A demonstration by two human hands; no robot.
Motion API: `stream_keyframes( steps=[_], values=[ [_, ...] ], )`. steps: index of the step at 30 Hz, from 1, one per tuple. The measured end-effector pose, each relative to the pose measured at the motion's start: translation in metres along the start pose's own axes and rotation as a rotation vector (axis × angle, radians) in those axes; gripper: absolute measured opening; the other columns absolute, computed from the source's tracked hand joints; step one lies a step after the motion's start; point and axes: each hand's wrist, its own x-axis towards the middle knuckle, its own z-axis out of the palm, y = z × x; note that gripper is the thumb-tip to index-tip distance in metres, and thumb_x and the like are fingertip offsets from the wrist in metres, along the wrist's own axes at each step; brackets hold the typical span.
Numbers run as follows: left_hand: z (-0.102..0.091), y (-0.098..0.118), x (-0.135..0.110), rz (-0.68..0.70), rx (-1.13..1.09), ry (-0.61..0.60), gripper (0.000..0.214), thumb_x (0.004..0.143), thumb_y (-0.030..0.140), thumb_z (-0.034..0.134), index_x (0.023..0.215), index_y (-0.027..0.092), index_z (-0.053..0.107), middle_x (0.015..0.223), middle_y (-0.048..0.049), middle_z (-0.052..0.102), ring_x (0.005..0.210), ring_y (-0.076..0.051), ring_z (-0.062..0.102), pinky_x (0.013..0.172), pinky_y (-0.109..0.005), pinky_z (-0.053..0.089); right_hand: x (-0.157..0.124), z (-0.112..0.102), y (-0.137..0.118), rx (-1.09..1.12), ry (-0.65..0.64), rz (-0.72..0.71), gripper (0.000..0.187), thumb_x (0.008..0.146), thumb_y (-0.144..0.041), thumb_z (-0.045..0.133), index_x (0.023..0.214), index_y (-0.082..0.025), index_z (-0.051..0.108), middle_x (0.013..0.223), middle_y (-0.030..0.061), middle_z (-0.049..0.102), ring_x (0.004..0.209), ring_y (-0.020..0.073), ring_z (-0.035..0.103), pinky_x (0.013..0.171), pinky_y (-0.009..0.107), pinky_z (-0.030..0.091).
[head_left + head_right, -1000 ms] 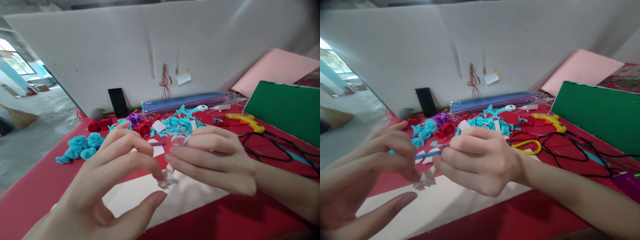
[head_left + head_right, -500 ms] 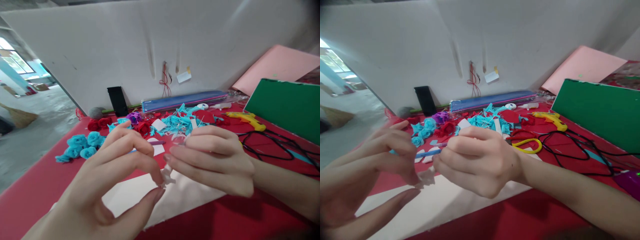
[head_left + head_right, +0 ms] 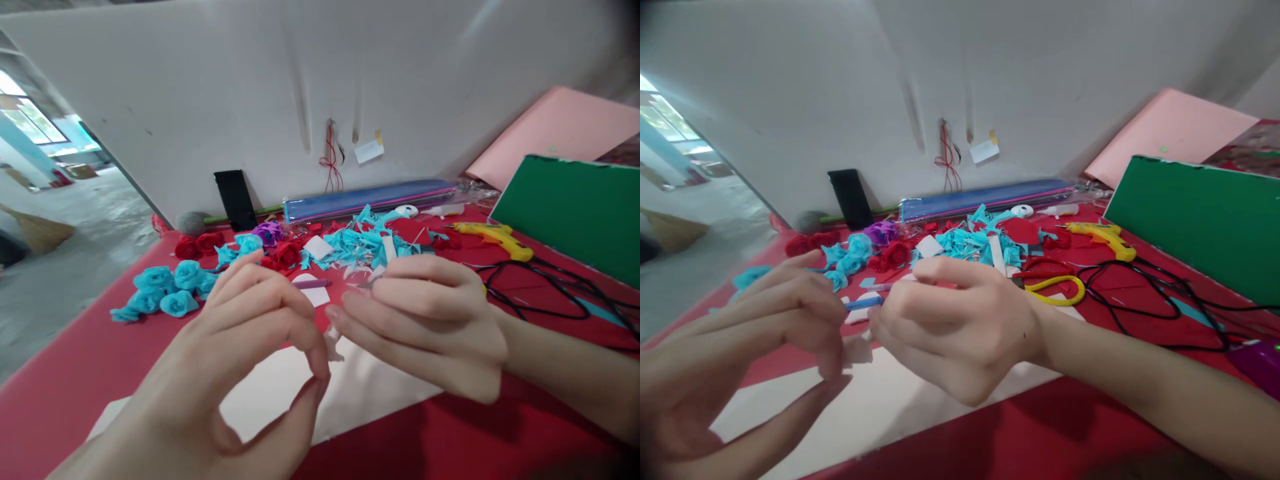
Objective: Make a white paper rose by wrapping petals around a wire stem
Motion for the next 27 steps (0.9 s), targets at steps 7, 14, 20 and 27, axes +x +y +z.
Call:
stream_keyframes(
  steps=[7, 14, 20, 27],
  values=[
    [-0.006, -0.014, -0.002, 0.056, -0.047, 0.121, 0.013, 0.07, 0.02, 0.055, 0.078, 0.03, 0.054, 0.078, 0.0007, 0.052, 0.078, -0.021, 0.048, 0.086, -0.036, 0.034, -0.001, 0.0, 0.001, 0.058, 0.036, 0.074, 0.022, 0.088, -0.009, 0.045, 0.086, -0.016, 0.066, 0.091, -0.0006, 0.066, 0.082, 0.0104, 0.052, 0.068, 0.029, 0.047],
    [-0.008, -0.011, 0.002, -0.138, -0.273, -0.043, 0.014, 0.08, 0.025, 0.054, 0.089, 0.032, 0.06, 0.093, 0.0013, 0.059, 0.09, -0.018, 0.053, 0.072, -0.024, 0.046, 0.001, 0.005, -0.002, 0.149, 0.093, 0.226, 0.02, 0.089, -0.015, 0.046, 0.087, -0.02, 0.065, 0.085, -0.0052, 0.069, 0.082, 0.0086, 0.055, 0.074, 0.025, 0.047],
    [0.0, -0.016, 0.006, -0.236, -0.589, -0.09, 0.008, 0.08, 0.027, 0.057, 0.085, 0.031, 0.062, 0.087, 0.0057, 0.062, 0.086, -0.009, 0.057, 0.074, -0.013, 0.048, -0.002, 0.01, -0.006, 0.319, 0.107, 0.359, 0.01, 0.078, -0.013, 0.062, 0.087, -0.016, 0.065, 0.083, -0.0011, 0.07, 0.082, 0.0118, 0.054, 0.074, 0.026, 0.05],
    [0.006, -0.016, 0.005, -0.363, -0.741, -0.099, 0.006, 0.08, 0.025, 0.058, 0.077, 0.026, 0.063, 0.076, 0.005, 0.062, 0.071, -0.008, 0.059, 0.062, -0.011, 0.049, -0.001, 0.012, -0.01, 0.429, 0.062, 0.418, 0.007, 0.079, -0.012, 0.06, 0.085, -0.015, 0.063, 0.082, 0.0011, 0.068, 0.083, 0.0123, 0.053, 0.077, 0.027, 0.051]
  ],
)
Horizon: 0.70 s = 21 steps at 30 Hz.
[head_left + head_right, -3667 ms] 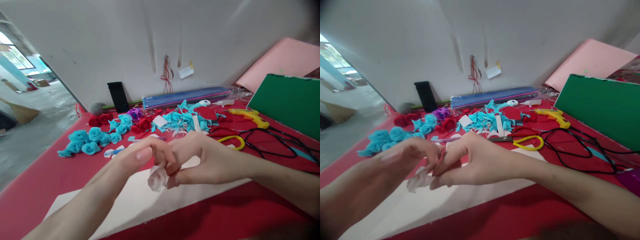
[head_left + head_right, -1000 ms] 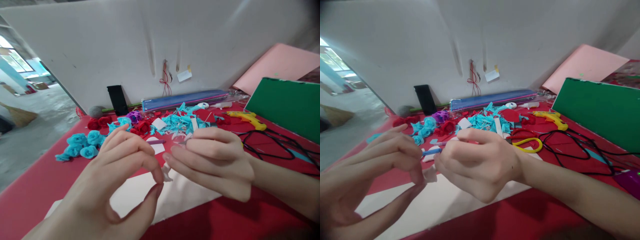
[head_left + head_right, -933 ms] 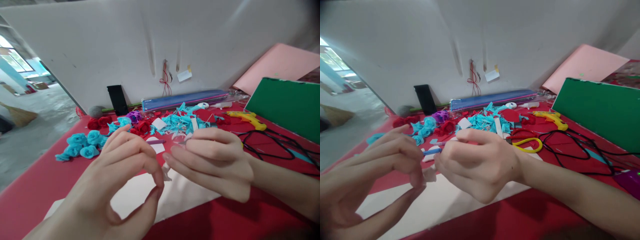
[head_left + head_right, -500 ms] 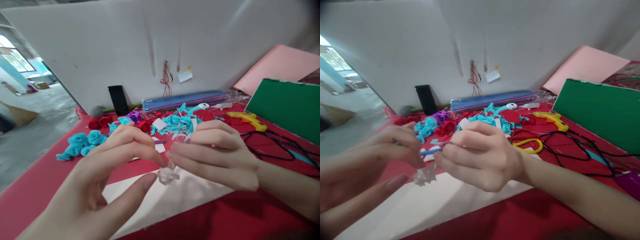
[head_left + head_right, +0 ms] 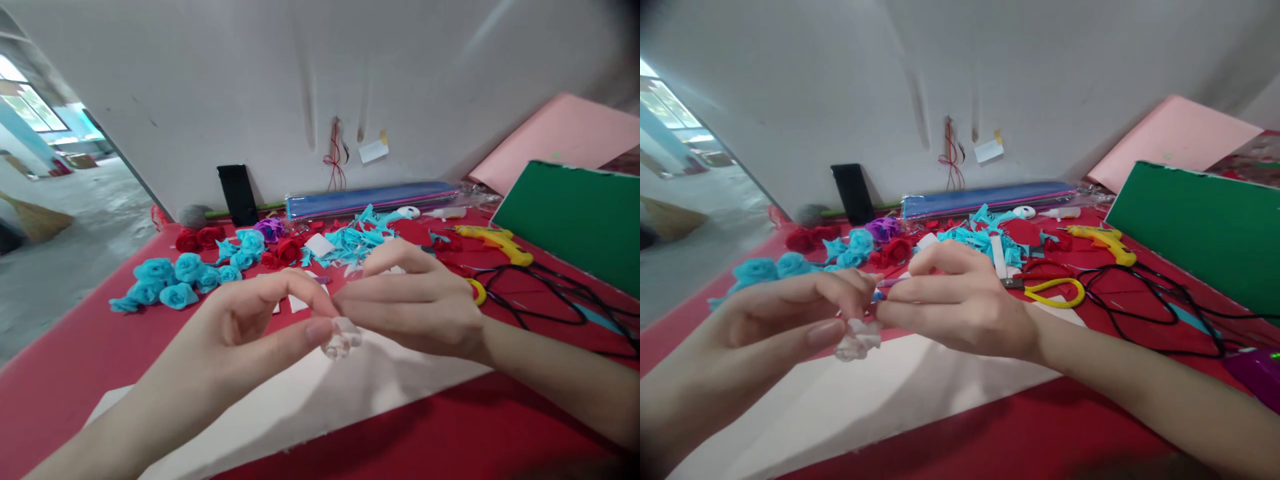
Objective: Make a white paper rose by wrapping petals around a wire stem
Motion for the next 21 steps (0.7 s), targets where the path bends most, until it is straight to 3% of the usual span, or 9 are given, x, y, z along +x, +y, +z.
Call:
stream_keyframes(
  steps=[5, 11, 17, 21],
  values=[
    [-0.0005, 0.0013, -0.0033, 0.058, 0.087, 0.061, 0.009, 0.084, 0.026, 0.053, 0.082, 0.029, 0.061, 0.079, 0.0079, 0.062, 0.074, -0.006, 0.058, 0.063, -0.009, 0.048, 0.0045, -0.0001, -0.0015, 0.067, -0.004, 0.022, 0.009, 0.083, -0.013, 0.056, 0.079, -0.014, 0.064, 0.078, 0.0024, 0.069, 0.078, 0.0104, 0.054, 0.075, 0.025, 0.052],
    [-0.004, 0.0039, -0.0052, 0.236, 0.227, 0.159, 0.005, 0.081, 0.028, 0.057, 0.079, 0.029, 0.06, 0.078, 0.007, 0.058, 0.078, -0.007, 0.055, 0.068, -0.01, 0.047, 0.0063, 0.0052, 0.0017, 0.192, 0.041, -0.038, 0.016, 0.085, -0.017, 0.054, 0.074, -0.012, 0.064, 0.077, 0.0038, 0.07, 0.074, 0.0087, 0.058, 0.073, 0.024, 0.052],
    [-0.0052, 0.0088, -0.004, 0.378, 0.411, 0.142, 0.005, 0.078, 0.024, 0.059, 0.077, 0.026, 0.063, 0.075, 0.0023, 0.059, 0.072, -0.013, 0.055, 0.067, -0.025, 0.05, 0.0066, 0.0076, 0.0009, 0.24, 0.067, -0.002, 0.02, 0.086, -0.02, 0.052, 0.074, -0.012, 0.065, 0.075, 0.0049, 0.071, 0.07, 0.0086, 0.06, 0.071, 0.025, 0.052],
    [-0.0054, 0.009, -0.0042, 0.395, 0.465, 0.148, 0.006, 0.077, 0.023, 0.06, 0.077, 0.027, 0.064, 0.075, 0.0025, 0.059, 0.075, -0.014, 0.055, 0.067, -0.027, 0.049, 0.0084, 0.0063, -0.0014, 0.223, 0.054, 0.017, 0.022, 0.087, -0.021, 0.051, 0.073, -0.013, 0.065, 0.074, 0.0039, 0.071, 0.069, 0.008, 0.06, 0.069, 0.024, 0.052]
  ],
)
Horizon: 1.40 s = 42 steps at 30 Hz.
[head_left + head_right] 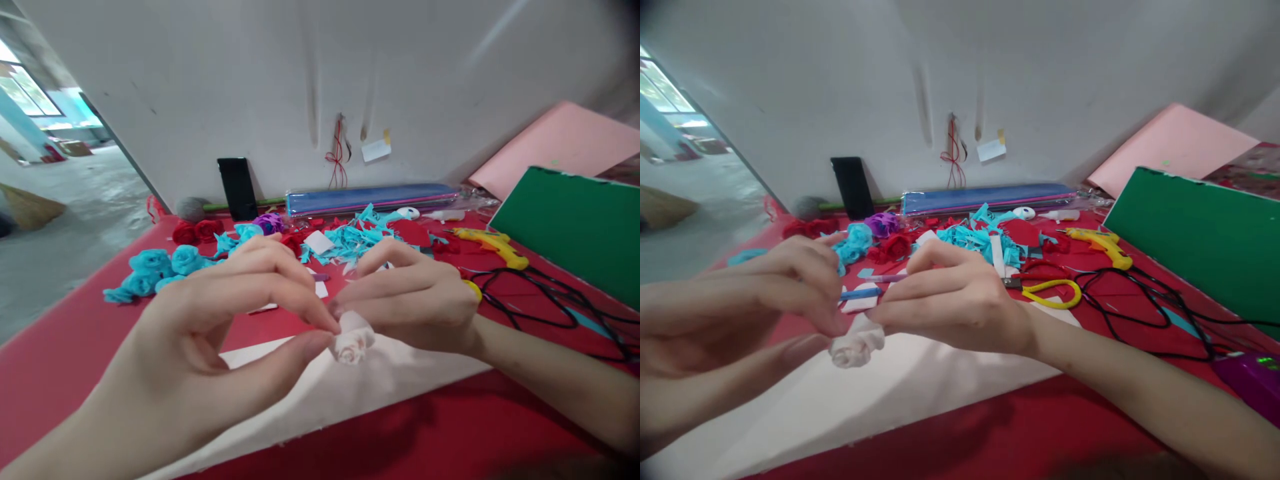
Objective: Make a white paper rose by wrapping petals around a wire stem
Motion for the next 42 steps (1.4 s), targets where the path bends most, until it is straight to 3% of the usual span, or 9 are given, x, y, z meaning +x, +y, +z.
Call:
stream_keyframes(
  steps=[11, 17, 22, 26, 36, 42],
  values=[
    [0.0032, 0.0009, 0.0025, 0.027, 0.04, -0.009, 0.01, 0.073, 0.014, 0.058, 0.07, 0.023, 0.058, 0.07, 0.0033, 0.056, 0.07, -0.012, 0.053, 0.064, -0.025, 0.047, -0.0007, -0.0014, 0.0026, -0.02, -0.06, -0.095, 0.015, 0.086, -0.014, 0.053, 0.075, -0.013, 0.064, 0.078, 0.0021, 0.071, 0.075, 0.0056, 0.061, 0.076, 0.02, 0.051],
    [-0.0002, 0.0042, -0.0018, -0.001, 0.019, -0.023, 0.008, 0.077, 0.02, 0.057, 0.071, 0.025, 0.059, 0.07, 0.0032, 0.057, 0.071, -0.012, 0.054, 0.061, -0.024, 0.048, -0.0009, -0.0021, 0.0006, -0.011, -0.048, -0.071, 0.015, 0.085, -0.013, 0.053, 0.075, -0.012, 0.064, 0.078, 0.0028, 0.071, 0.073, 0.0066, 0.061, 0.075, 0.022, 0.05],
    [0.0006, 0.0019, -0.0008, 0.049, 0.027, 0.005, 0.005, 0.075, 0.02, 0.06, 0.073, 0.025, 0.061, 0.072, 0.0022, 0.057, 0.073, -0.013, 0.054, 0.069, -0.029, 0.048, 0.0001, -0.0026, -0.0015, -0.019, -0.048, -0.031, 0.014, 0.083, -0.012, 0.056, 0.073, -0.013, 0.065, 0.076, 0.0014, 0.072, 0.073, 0.0067, 0.06, 0.076, 0.021, 0.051],
    [0.0017, 0.001, 0.0, 0.068, 0.054, 0.044, 0.004, 0.073, 0.021, 0.062, 0.072, 0.025, 0.062, 0.07, 0.0028, 0.056, 0.073, -0.014, 0.054, 0.088, -0.035, 0.044, -0.0002, -0.003, -0.0021, -0.027, -0.047, -0.025, 0.01, 0.081, -0.011, 0.058, 0.073, -0.012, 0.064, 0.076, 0.001, 0.071, 0.073, 0.007, 0.059, 0.075, 0.021, 0.051],
    [0.0012, -0.0007, -0.0014, 0.077, 0.089, 0.035, 0.007, 0.07, 0.018, 0.063, 0.071, 0.026, 0.062, 0.069, 0.001, 0.056, 0.072, -0.016, 0.053, 0.064, -0.032, 0.046, 0.0007, -0.0042, -0.0026, -0.042, -0.079, -0.025, 0.01, 0.082, -0.012, 0.057, 0.075, -0.013, 0.064, 0.076, 0.0011, 0.071, 0.075, 0.006, 0.059, 0.078, 0.019, 0.05],
    [0.0026, 0.0002, 0.0017, 0.078, 0.044, 0.0, 0.014, 0.068, 0.01, 0.059, 0.069, 0.023, 0.056, 0.067, 0.0015, 0.055, 0.071, -0.016, 0.052, 0.07, -0.034, 0.044, 0.0008, -0.0043, -0.0047, -0.065, -0.062, -0.013, 0.02, 0.087, -0.017, 0.05, 0.074, -0.014, 0.064, 0.075, 0.0015, 0.071, 0.075, 0.0068, 0.058, 0.078, 0.018, 0.05]
  ],
)
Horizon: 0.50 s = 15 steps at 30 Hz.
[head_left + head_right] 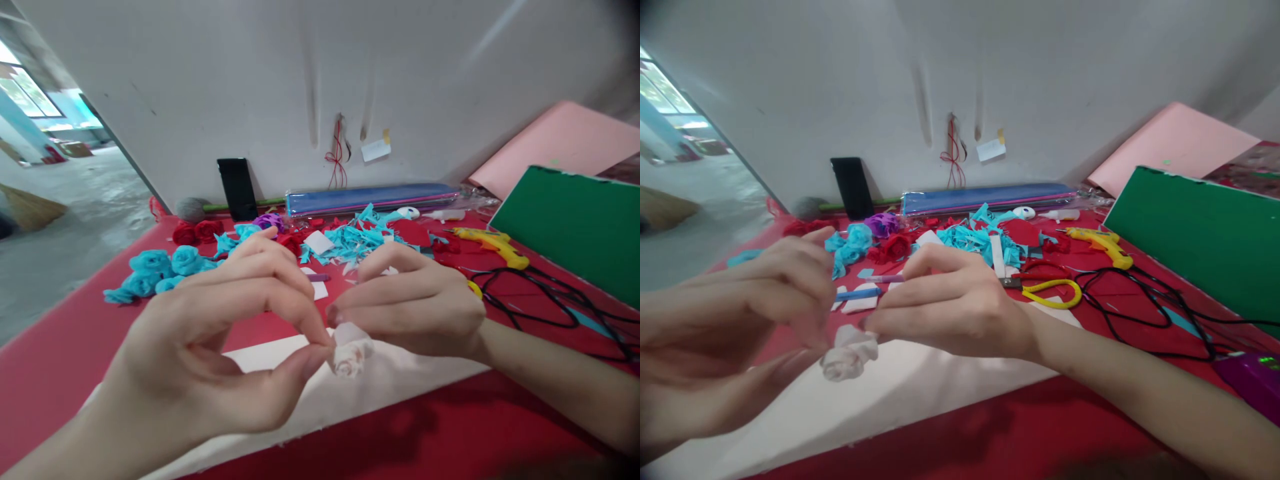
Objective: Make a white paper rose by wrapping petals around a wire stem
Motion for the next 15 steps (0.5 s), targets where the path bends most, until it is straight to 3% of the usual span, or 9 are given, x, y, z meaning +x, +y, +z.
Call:
stream_keyframes(
  steps=[7, 15],
  values=[
    [0.0046, 0.0021, 0.0017, -0.075, -0.066, -0.02, 0.012, 0.071, 0.012, 0.058, 0.066, 0.023, 0.054, 0.063, 0.0026, 0.056, 0.066, -0.014, 0.053, 0.07, -0.03, 0.045, -0.0003, -0.0038, 0.0007, 0.012, -0.03, -0.055, 0.018, 0.086, -0.01, 0.05, 0.075, -0.011, 0.064, 0.077, 0.0017, 0.071, 0.079, 0.006, 0.058, 0.079, 0.02, 0.05],
    [0.0018, 0.0012, 0.0003, -0.233, -0.119, -0.026, 0.009, 0.079, 0.02, 0.053, 0.071, 0.024, 0.055, 0.073, 0.0058, 0.058, 0.071, -0.007, 0.055, 0.061, -0.014, 0.044, -0.0016, -0.0047, 0.001, -0.044, -0.014, -0.076, 0.01, 0.079, -0.005, 0.057, 0.076, -0.011, 0.064, 0.079, -0.0003, 0.071, 0.077, 0.0074, 0.057, 0.074, 0.021, 0.051]
  ],
)
